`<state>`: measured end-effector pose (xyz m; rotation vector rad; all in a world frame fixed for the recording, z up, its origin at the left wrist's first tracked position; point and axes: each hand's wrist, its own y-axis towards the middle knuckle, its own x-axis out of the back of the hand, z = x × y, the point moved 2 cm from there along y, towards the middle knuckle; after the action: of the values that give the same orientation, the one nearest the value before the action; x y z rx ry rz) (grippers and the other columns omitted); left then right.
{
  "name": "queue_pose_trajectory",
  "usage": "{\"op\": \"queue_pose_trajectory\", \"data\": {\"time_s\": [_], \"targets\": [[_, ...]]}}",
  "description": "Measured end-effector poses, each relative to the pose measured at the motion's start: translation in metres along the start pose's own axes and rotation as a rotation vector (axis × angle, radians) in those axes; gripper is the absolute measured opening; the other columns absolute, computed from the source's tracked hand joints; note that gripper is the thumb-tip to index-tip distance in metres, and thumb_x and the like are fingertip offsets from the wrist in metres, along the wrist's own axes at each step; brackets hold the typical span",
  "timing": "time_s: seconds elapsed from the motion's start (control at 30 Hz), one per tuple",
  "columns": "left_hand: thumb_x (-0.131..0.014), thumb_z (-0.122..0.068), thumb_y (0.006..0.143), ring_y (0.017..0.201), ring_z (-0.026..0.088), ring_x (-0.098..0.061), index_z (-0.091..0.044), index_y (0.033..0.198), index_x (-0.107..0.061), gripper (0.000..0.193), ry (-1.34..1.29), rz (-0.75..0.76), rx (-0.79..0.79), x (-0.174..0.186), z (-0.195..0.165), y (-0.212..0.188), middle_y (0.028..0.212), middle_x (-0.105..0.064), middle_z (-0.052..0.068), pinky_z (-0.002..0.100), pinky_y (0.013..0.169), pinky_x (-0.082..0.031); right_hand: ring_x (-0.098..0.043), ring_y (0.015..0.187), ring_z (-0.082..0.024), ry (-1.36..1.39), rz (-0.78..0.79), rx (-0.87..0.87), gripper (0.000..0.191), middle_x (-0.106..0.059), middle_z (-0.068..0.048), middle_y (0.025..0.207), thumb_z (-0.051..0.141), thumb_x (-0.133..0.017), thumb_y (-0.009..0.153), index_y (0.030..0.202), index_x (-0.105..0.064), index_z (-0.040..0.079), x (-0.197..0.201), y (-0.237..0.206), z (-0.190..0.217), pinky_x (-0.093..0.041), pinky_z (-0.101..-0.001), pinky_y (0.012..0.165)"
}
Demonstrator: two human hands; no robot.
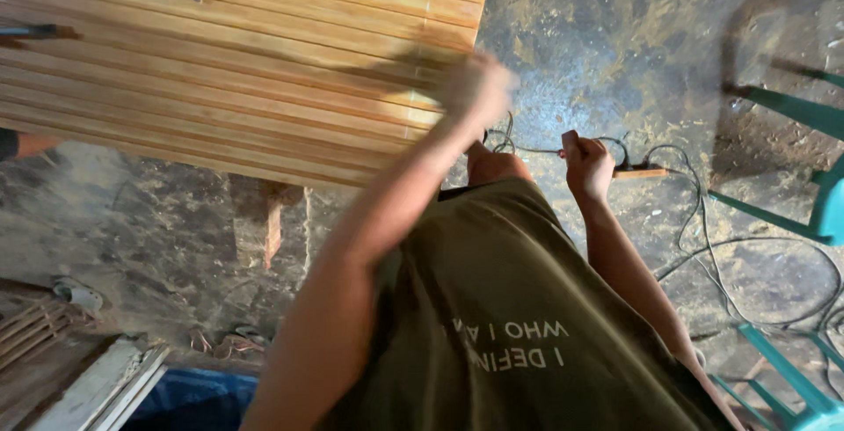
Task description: The person wipes the surface of a wooden table using a cloth held in both hands. The camera is mounted on the person's head, providing a top-down view of the table and their hands as they move the cloth back and forth across the wood.
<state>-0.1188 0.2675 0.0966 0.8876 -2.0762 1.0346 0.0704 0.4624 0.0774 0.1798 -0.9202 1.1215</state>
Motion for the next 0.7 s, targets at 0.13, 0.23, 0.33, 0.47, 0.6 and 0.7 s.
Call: {"op": "queue_pose_trajectory", "data": {"time_s": [0.13,0.23,0.33,0.47,0.6,0.7], "targets": [[-0.061,-0.001,0.086,0.082,0.02,-0.073,-0.015,0.083,-0.079,0.023,-0.159,-0.143,-0.431,-0.034,-0.067,-0.015,0.102,-0.075,0.011,0.034,0.067,-0.06,-0.057,0.07,-0.033,-0.096,-0.051,-0.019,0.044,-0.061,-0.019,0.074,0.035,-0.073,0.106,0.084,-0.07,-0.003,0.01,-0.004,-0.003,-0.046,-0.0413,0.069],[-0.065,-0.007,0.084,0.08,0.027,-0.072,-0.016,0.084,-0.081,0.018,-0.311,-0.228,-0.315,-0.019,-0.034,-0.021,0.095,-0.075,0.011,0.041,0.068,-0.059,-0.057,0.068,-0.032,-0.012,-0.048,-0.089,0.036,-0.062,-0.018,0.074,0.032,-0.071,0.105,0.09,-0.073,-0.001,0.013,-0.005,-0.011,-0.045,-0.0404,0.066],[-0.073,-0.016,0.074,0.068,0.036,-0.071,-0.013,0.079,-0.079,0.008,0.139,-0.23,0.02,0.017,0.047,-0.016,0.077,-0.072,0.014,0.05,0.058,-0.056,-0.064,0.071,-0.029,0.004,-0.127,0.088,0.027,-0.067,-0.018,0.083,0.024,-0.076,0.099,0.093,-0.073,-0.002,0.012,-0.005,-0.016,-0.05,-0.0404,0.067],[-0.07,-0.015,0.079,0.057,0.031,-0.071,-0.015,0.093,-0.079,0.017,0.015,-0.561,0.176,0.051,0.118,-0.013,0.068,-0.072,0.011,0.045,0.046,-0.054,-0.064,0.072,-0.03,-0.015,-0.039,0.026,0.013,-0.067,-0.018,0.084,0.01,-0.069,0.094,0.094,-0.075,-0.002,0.0,0.001,-0.015,-0.05,-0.0418,0.068],[-0.07,-0.014,0.087,0.069,0.03,-0.071,-0.012,0.09,-0.076,0.007,0.237,-0.17,0.19,0.014,0.045,-0.006,0.078,-0.071,0.011,0.047,0.055,-0.055,-0.066,0.079,-0.031,0.014,-0.036,0.196,0.013,-0.069,-0.019,0.091,0.007,-0.068,0.095,0.102,-0.074,-0.002,-0.012,0.018,0.012,-0.053,-0.0408,0.073],[-0.072,-0.013,0.071,0.097,0.033,-0.072,-0.016,0.092,-0.08,0.022,-0.186,0.362,-0.219,-0.028,-0.021,-0.036,0.099,-0.074,0.015,0.044,0.082,-0.057,-0.064,0.077,-0.031,0.061,-0.021,0.219,0.014,-0.066,-0.019,0.089,0.005,-0.07,0.095,0.106,-0.074,-0.003,-0.017,0.034,0.047,-0.052,-0.0405,0.072]]}}
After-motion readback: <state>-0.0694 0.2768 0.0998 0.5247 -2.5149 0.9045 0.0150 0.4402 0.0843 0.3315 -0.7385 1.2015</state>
